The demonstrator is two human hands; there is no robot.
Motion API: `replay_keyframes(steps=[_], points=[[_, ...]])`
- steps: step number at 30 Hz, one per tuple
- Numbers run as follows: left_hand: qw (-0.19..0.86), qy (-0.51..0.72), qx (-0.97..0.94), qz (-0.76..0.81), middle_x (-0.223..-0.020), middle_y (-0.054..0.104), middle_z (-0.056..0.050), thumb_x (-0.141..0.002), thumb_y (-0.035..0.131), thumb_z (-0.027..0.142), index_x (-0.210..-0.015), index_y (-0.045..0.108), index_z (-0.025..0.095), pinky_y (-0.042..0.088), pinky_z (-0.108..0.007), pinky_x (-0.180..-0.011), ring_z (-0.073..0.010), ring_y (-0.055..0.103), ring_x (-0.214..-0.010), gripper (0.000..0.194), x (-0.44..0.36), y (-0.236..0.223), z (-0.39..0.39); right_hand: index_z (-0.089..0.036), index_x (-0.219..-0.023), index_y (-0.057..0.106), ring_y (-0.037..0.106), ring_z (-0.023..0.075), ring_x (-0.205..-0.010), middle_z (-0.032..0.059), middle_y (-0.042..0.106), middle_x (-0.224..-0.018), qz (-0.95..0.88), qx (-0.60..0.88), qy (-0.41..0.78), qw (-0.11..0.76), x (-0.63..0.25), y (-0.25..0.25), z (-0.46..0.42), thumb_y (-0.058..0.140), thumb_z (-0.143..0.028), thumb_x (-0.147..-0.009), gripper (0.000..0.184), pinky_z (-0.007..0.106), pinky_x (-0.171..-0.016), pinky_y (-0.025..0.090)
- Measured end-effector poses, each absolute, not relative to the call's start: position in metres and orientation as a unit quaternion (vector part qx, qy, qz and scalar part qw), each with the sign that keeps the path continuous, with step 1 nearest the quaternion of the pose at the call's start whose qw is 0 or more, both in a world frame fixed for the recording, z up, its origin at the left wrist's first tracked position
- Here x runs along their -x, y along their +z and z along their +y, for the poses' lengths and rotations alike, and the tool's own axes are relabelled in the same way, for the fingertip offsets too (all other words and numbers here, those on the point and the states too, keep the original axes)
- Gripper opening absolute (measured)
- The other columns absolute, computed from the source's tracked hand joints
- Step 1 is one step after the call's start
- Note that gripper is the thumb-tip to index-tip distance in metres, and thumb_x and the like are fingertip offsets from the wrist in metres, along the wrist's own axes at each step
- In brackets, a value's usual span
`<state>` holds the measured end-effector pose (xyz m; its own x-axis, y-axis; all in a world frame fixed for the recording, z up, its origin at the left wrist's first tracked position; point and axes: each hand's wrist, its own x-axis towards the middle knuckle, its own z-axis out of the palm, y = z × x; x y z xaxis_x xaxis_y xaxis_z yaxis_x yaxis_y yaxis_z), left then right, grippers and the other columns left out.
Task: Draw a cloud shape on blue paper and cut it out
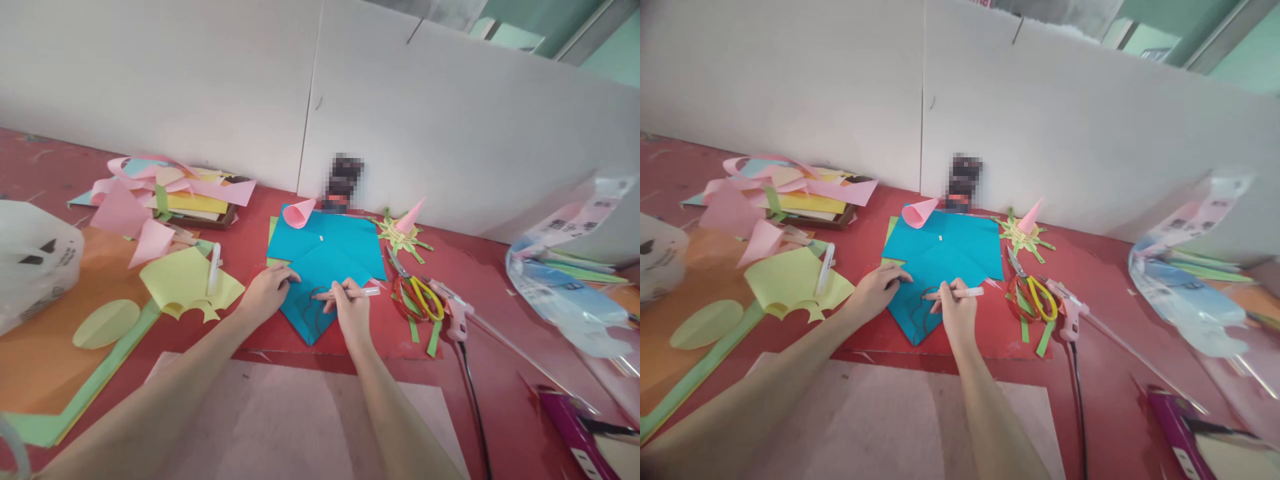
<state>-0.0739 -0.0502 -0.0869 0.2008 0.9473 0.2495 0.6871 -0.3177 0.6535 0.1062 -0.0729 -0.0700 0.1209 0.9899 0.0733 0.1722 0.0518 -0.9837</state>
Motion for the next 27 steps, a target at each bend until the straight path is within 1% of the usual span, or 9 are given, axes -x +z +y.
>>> replay_keyframes(steps=[2,8,11,16,19,23,27], points=[[0.203,0.315,-0.746,0.549,-0.093,0.062,-0.001,-0.076,0.037,0.006,-0.084,0.064,0.022,0.047,-0.027,-0.075,-0.0149,0.06,-0.083,0.033,0.0739,-0.0865,-0.0503,-0.023,-0.06,0.038,0.063,0.0157,-0.049,-0.0057,0.055,-0.038,-0.522,0.554,0.408,0.504,-0.106,-0.0694,-0.0728,0.05,-0.032,-0.082,0.026,0.022,-0.052,0.044],[0.211,0.314,-0.745,0.549,-0.093,0.062,-0.001,-0.076,0.036,0.006,-0.084,0.064,0.022,0.047,-0.026,-0.076,-0.0145,0.06,-0.083,0.034,0.0733,-0.0848,-0.0508,-0.023,-0.058,0.039,0.055,0.0129,-0.038,-0.007,0.054,-0.035,-0.527,0.577,0.407,0.473,-0.1089,-0.0699,-0.0719,0.049,-0.026,-0.08,0.024,0.021,-0.048,0.041],[0.212,0.315,-0.746,0.547,-0.093,0.061,-0.001,-0.075,0.036,0.006,-0.085,0.064,0.022,0.047,-0.026,-0.075,-0.0143,0.06,-0.083,0.034,0.0741,-0.0877,-0.0496,-0.023,-0.057,0.038,0.056,0.0132,-0.039,-0.0073,0.052,-0.034,-0.523,0.586,0.405,0.469,-0.1094,-0.0693,-0.0717,0.048,-0.023,-0.079,0.024,0.021,-0.047,0.04],[0.209,0.315,-0.747,0.547,-0.093,0.062,-0.001,-0.075,0.036,0.006,-0.085,0.065,0.023,0.047,-0.027,-0.075,-0.0145,0.06,-0.082,0.034,0.0744,-0.09,-0.0485,-0.023,-0.058,0.038,0.057,0.0127,-0.039,-0.007,0.055,-0.036,-0.525,0.578,0.408,0.473,-0.1085,-0.0686,-0.0712,0.049,-0.027,-0.08,0.024,0.021,-0.049,0.04],[0.211,0.313,-0.746,0.549,-0.093,0.062,-0.001,-0.074,0.037,0.006,-0.084,0.065,0.023,0.048,-0.027,-0.075,-0.0144,0.06,-0.082,0.034,0.0737,-0.0881,-0.0493,-0.023,-0.057,0.038,0.056,0.0129,-0.039,-0.0074,0.053,-0.035,-0.527,0.581,0.409,0.465,-0.11,-0.0703,-0.0706,0.048,-0.025,-0.079,0.024,0.021,-0.048,0.039],[0.211,0.313,-0.745,0.55,-0.092,0.062,-0.001,-0.074,0.037,0.006,-0.084,0.065,0.023,0.048,-0.026,-0.074,-0.0143,0.06,-0.082,0.034,0.0733,-0.0862,-0.05,-0.023,-0.056,0.039,0.059,0.0151,-0.044,-0.007,0.05,-0.031,-0.53,0.59,0.402,0.458,-0.1129,-0.0737,-0.0698,0.047,-0.021,-0.077,0.023,0.022,-0.049,0.039],[0.214,0.311,-0.745,0.549,-0.092,0.062,-0.001,-0.074,0.037,0.005,-0.084,0.064,0.023,0.048,-0.026,-0.075,-0.0143,0.061,-0.083,0.035,0.0739,-0.0865,-0.0496,-0.022,-0.054,0.039,0.058,0.0146,-0.041,-0.0069,0.049,-0.031,-0.518,0.577,0.413,0.478,-0.1129,-0.0753,-0.0701,0.047,-0.02,-0.077,0.024,0.022,-0.047,0.038]])
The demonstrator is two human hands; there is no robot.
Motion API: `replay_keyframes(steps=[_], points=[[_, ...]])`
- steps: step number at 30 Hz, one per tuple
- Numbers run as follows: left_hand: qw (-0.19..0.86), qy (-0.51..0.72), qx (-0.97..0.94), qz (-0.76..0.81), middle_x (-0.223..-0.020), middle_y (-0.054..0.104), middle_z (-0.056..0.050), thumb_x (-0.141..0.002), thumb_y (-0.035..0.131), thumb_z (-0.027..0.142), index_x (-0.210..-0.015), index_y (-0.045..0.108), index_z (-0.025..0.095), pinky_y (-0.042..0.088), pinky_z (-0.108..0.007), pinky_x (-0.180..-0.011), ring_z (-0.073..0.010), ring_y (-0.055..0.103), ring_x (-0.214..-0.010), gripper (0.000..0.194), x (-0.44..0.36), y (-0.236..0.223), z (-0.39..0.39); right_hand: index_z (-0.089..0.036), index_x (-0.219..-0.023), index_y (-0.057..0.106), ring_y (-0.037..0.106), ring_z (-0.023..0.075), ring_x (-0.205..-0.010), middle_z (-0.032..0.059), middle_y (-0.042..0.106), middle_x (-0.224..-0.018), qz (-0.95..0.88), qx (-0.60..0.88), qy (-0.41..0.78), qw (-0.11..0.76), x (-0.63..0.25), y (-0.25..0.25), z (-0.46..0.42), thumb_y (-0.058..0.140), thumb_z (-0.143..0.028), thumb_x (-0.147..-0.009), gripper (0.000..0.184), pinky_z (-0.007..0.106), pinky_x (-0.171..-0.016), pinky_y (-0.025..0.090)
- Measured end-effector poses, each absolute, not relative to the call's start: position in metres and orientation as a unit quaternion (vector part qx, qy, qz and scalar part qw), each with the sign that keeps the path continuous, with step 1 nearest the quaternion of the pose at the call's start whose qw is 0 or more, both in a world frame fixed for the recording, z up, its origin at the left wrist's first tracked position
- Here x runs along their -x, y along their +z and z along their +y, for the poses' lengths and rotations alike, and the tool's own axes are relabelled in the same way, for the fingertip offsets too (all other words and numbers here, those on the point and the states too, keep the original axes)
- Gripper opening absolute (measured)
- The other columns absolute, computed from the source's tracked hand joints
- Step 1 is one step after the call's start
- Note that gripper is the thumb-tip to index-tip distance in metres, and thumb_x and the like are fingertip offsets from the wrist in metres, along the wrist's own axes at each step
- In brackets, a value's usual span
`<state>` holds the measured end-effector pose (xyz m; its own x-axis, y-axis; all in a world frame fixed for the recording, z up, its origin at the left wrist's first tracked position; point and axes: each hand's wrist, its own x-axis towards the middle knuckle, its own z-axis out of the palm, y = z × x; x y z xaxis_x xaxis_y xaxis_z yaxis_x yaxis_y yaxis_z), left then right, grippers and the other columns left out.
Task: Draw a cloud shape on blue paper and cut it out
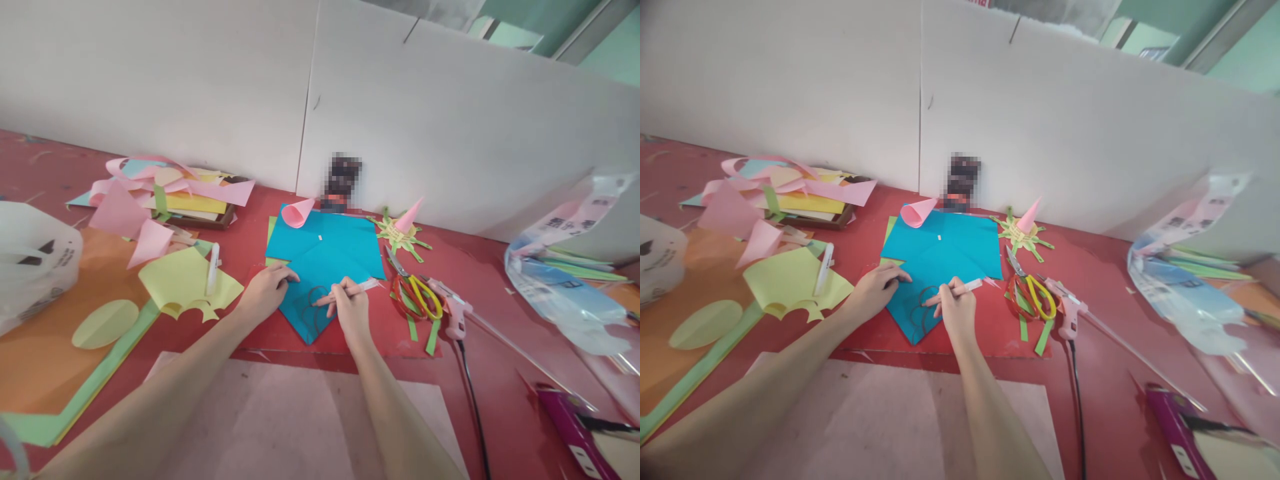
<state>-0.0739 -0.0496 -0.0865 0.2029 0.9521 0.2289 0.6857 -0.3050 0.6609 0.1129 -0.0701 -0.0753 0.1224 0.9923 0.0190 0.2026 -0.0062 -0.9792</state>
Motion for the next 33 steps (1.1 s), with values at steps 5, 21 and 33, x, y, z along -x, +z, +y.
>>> replay_keyframes(steps=[5,21,33], points=[[0.218,0.311,-0.745,0.548,-0.094,0.062,-0.001,-0.074,0.037,0.005,-0.084,0.064,0.023,0.049,-0.026,-0.076,-0.0144,0.061,-0.085,0.034,0.074,-0.085,-0.05,-0.021,-0.055,0.04,0.051,0.0115,-0.035,-0.0076,0.049,-0.033,-0.455,0.529,0.426,0.576,-0.118,-0.076,-0.068,0.051,-0.023,-0.078,0.026,0.022,-0.047,0.04],[0.119,0.365,-0.739,0.554,-0.101,0.061,-0.004,-0.081,0.04,0.011,-0.093,0.063,0.023,0.044,-0.036,-0.089,-0.0183,0.057,-0.096,0.028,0.077,-0.087,-0.049,-0.018,-0.066,0.055,0.05,0.009,-0.041,-0.0068,0.053,-0.041,-0.242,0.563,0.361,0.703,-0.176,-0.061,-0.055,0.058,-0.03,-0.073,0.014,0.024,-0.054,0.052],[0.079,0.261,-0.769,0.578,-0.133,0.047,-0.008,-0.087,0.044,0.033,-0.12,0.053,0.024,0.032,-0.048,-0.102,-0.0264,0.044,-0.12,0.036,0.073,-0.091,-0.051,-0.021,-0.06,0.043,0.054,0.0127,-0.042,-0.0087,0.044,-0.036,-0.444,0.496,0.411,0.623,-0.146,-0.065,-0.055,0.059,-0.038,-0.078,0.029,0.028,-0.057,0.052]])
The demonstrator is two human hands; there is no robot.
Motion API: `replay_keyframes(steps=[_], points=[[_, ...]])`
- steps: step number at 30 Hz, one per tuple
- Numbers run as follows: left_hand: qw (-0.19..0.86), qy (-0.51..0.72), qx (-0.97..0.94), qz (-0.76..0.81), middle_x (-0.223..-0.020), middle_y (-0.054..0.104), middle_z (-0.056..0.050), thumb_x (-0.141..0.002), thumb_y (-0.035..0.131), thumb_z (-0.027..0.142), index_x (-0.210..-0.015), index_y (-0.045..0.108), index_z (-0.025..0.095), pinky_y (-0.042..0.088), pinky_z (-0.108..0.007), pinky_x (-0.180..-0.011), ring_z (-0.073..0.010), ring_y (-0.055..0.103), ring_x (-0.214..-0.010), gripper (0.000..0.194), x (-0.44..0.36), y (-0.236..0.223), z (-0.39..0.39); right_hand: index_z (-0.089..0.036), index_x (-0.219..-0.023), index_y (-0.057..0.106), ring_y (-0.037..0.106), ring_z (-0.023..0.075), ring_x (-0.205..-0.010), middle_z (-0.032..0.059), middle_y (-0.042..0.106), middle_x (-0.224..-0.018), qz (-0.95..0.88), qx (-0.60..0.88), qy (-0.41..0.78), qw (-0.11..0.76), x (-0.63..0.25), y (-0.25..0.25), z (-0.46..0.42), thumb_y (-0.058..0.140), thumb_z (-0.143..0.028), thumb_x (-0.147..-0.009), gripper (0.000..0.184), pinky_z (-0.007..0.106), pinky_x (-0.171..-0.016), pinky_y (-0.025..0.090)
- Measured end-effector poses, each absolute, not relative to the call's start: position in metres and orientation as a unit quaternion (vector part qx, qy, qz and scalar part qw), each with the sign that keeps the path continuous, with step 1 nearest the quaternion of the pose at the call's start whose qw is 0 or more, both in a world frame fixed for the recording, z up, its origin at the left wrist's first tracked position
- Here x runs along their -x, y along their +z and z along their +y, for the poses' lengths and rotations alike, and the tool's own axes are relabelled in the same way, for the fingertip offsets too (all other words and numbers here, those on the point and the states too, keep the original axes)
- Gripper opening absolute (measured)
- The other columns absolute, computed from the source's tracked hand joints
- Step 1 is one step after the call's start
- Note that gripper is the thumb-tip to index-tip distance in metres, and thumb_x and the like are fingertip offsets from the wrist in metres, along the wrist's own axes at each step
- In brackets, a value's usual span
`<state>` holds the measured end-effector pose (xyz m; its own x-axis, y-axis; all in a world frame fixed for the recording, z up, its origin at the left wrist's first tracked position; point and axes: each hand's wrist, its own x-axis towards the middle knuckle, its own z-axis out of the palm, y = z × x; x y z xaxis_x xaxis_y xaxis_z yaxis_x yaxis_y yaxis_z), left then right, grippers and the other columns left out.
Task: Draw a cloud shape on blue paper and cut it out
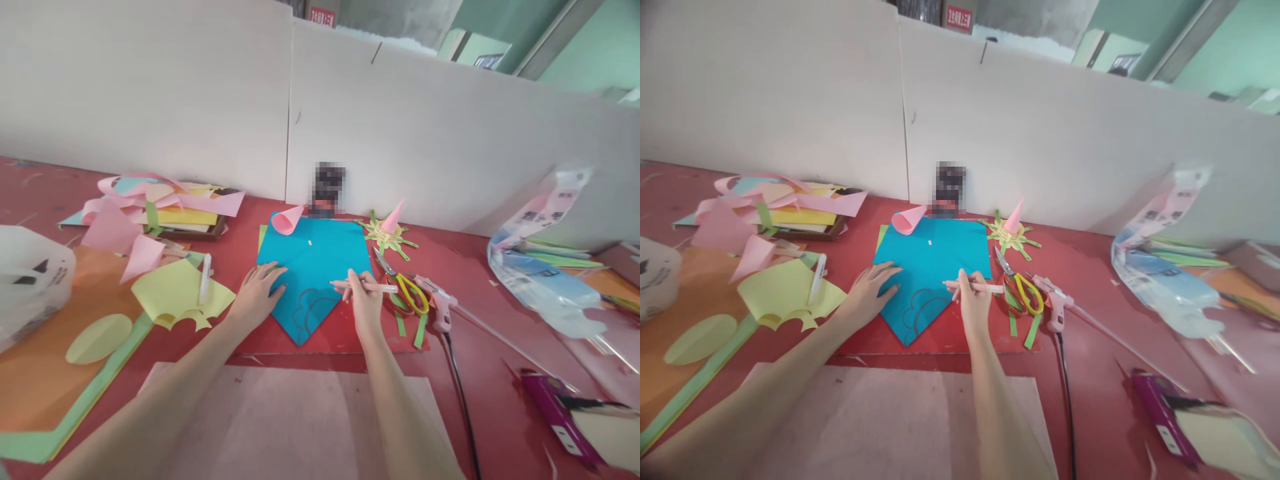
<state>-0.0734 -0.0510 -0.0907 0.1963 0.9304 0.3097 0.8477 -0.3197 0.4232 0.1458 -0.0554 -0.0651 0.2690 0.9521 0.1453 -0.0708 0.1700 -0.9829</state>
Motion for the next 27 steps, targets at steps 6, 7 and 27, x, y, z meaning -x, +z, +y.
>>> replay_keyframes(steps=[6,7,27], points=[[0.088,0.24,-0.769,0.586,-0.132,0.05,-0.005,-0.087,0.043,0.032,-0.121,0.051,0.027,0.025,-0.05,-0.105,-0.0253,0.043,-0.122,0.035,0.073,-0.09,-0.052,-0.022,-0.056,0.04,0.058,0.0137,-0.044,-0.0082,0.044,-0.034,-0.49,0.519,0.397,0.577,-0.146,-0.071,-0.052,0.056,-0.042,-0.079,0.035,0.027,-0.06,0.05],[0.091,0.24,-0.768,0.586,-0.132,0.05,-0.005,-0.087,0.043,0.032,-0.121,0.052,0.028,0.025,-0.051,-0.105,-0.0252,0.044,-0.122,0.035,0.073,-0.089,-0.052,-0.022,-0.056,0.04,0.058,0.0138,-0.044,-0.0076,0.045,-0.035,-0.501,0.523,0.389,0.569,-0.146,-0.072,-0.052,0.055,-0.043,-0.08,0.035,0.026,-0.061,0.049],[0.167,0.368,-0.732,0.549,-0.102,0.065,-0.004,-0.083,0.049,0.024,-0.095,0.063,0.024,0.046,-0.033,-0.089,-0.0184,0.06,-0.096,0.019,0.079,-0.08,-0.05,-0.023,-0.051,0.045,0.045,0.0128,-0.032,-0.0068,0.043,-0.028,-0.474,0.578,0.334,0.574,-0.141,-0.071,-0.055,0.051,-0.044,-0.077,0.034,0.025,-0.046,0.039]])
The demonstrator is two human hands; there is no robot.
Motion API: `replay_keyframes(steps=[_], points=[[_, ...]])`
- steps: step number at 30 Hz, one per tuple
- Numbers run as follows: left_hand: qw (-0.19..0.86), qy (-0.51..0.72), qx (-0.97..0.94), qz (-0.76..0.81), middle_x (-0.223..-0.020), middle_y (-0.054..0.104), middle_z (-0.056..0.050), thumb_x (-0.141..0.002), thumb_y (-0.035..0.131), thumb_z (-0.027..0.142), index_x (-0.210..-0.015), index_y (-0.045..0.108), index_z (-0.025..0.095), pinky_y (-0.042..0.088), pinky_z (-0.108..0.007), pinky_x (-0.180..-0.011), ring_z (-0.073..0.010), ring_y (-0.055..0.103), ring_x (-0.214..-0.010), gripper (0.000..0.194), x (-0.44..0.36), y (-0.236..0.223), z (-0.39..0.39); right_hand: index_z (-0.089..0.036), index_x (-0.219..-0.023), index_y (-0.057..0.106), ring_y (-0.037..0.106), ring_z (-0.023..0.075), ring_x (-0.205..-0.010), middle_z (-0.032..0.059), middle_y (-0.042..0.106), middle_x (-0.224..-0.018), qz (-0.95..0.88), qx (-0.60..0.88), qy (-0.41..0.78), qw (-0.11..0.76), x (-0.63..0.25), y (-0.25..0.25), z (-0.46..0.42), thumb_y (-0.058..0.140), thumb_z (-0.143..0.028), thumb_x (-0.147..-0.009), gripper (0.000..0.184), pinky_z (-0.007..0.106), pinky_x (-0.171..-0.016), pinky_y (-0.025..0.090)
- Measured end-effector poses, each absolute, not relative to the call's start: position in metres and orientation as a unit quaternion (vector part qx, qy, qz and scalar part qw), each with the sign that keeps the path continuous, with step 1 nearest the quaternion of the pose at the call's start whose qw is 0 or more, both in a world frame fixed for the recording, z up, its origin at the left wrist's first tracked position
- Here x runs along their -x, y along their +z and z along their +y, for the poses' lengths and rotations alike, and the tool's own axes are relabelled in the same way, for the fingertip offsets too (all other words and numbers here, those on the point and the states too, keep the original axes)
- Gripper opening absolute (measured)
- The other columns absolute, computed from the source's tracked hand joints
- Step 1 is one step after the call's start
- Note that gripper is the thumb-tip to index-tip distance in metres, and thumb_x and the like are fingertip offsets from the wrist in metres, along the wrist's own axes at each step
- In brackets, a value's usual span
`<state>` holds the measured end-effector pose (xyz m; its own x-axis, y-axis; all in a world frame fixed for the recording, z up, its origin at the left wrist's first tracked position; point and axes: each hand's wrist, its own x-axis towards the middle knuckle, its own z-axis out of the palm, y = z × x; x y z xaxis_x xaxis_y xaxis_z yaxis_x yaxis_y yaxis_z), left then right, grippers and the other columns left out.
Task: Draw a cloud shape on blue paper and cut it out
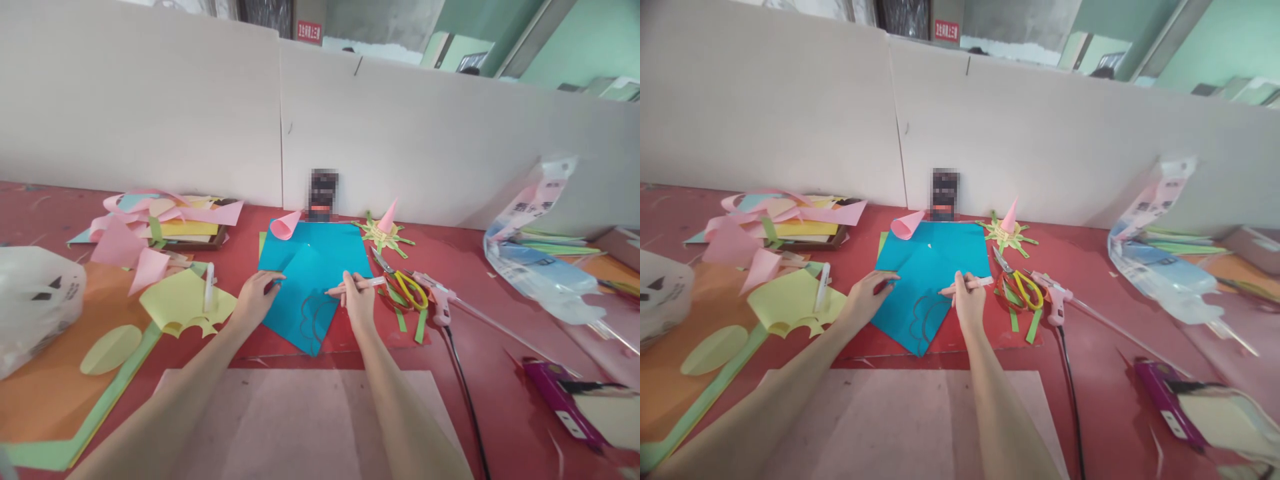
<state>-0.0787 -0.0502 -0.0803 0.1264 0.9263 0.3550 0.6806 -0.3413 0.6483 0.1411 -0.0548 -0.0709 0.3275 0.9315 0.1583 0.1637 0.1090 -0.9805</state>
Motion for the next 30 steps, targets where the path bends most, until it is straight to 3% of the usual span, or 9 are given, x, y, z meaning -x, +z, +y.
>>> replay_keyframes(steps=[4,9,13,16,21,30], points=[[0.167,0.373,-0.724,0.556,-0.104,0.065,-0.004,-0.083,0.047,0.025,-0.093,0.065,0.024,0.045,-0.034,-0.09,-0.0189,0.06,-0.097,0.02,0.079,-0.08,-0.052,-0.024,-0.05,0.044,0.046,0.0139,-0.032,-0.0063,0.043,-0.027,-0.484,0.581,0.324,0.569,-0.14,-0.071,-0.056,0.047,-0.044,-0.081,0.037,0.027,-0.051,0.043],[0.167,0.361,-0.724,0.563,-0.105,0.065,-0.003,-0.084,0.045,0.024,-0.096,0.064,0.025,0.048,-0.033,-0.086,-0.0188,0.061,-0.096,0.023,0.082,-0.083,-0.054,-0.023,-0.046,0.043,0.051,0.0141,-0.038,-0.0049,0.048,-0.03,-0.53,0.571,0.325,0.536,-0.138,-0.07,-0.056,0.046,-0.041,-0.084,0.042,0.031,-0.073,0.043],[0.163,0.344,-0.726,0.573,-0.105,0.066,-0.003,-0.083,0.045,0.022,-0.098,0.063,0.025,0.047,-0.034,-0.088,-0.0195,0.06,-0.099,0.024,0.082,-0.083,-0.056,-0.022,-0.042,0.046,0.051,0.0127,-0.038,-0.0034,0.048,-0.03,-0.513,0.571,0.353,0.535,-0.133,-0.067,-0.058,0.045,-0.041,-0.086,0.048,0.032,-0.078,0.042],[0.159,0.33,-0.724,0.584,-0.106,0.066,-0.003,-0.083,0.046,0.023,-0.097,0.063,0.025,0.047,-0.036,-0.088,-0.021,0.059,-0.101,0.022,0.081,-0.083,-0.058,-0.021,-0.042,0.049,0.051,0.0125,-0.037,-0.0008,0.051,-0.032,-0.497,0.559,0.383,0.542,-0.128,-0.066,-0.058,0.041,-0.042,-0.087,0.051,0.029,-0.065,0.045],[0.16,0.32,-0.726,0.587,-0.106,0.066,-0.002,-0.082,0.047,0.024,-0.098,0.063,0.026,0.047,-0.036,-0.088,-0.0212,0.06,-0.1,0.022,0.082,-0.083,-0.058,-0.02,-0.047,0.052,0.046,0.0124,-0.031,0.0016,0.055,-0.036,-0.449,0.538,0.427,0.572,-0.125,-0.069,-0.058,0.038,-0.049,-0.087,0.051,0.026,-0.042,0.039],[0.169,0.333,-0.727,0.576,-0.107,0.065,-0.002,-0.083,0.046,0.029,-0.1,0.063,0.026,0.046,-0.033,-0.089,-0.0199,0.06,-0.101,0.024,0.084,-0.088,-0.055,-0.018,-0.049,0.055,0.048,0.0135,-0.032,0.0013,0.053,-0.034,-0.417,0.536,0.435,0.591,-0.125,-0.073,-0.055,0.042,-0.051,-0.085,0.05,0.026,-0.043,0.041]])
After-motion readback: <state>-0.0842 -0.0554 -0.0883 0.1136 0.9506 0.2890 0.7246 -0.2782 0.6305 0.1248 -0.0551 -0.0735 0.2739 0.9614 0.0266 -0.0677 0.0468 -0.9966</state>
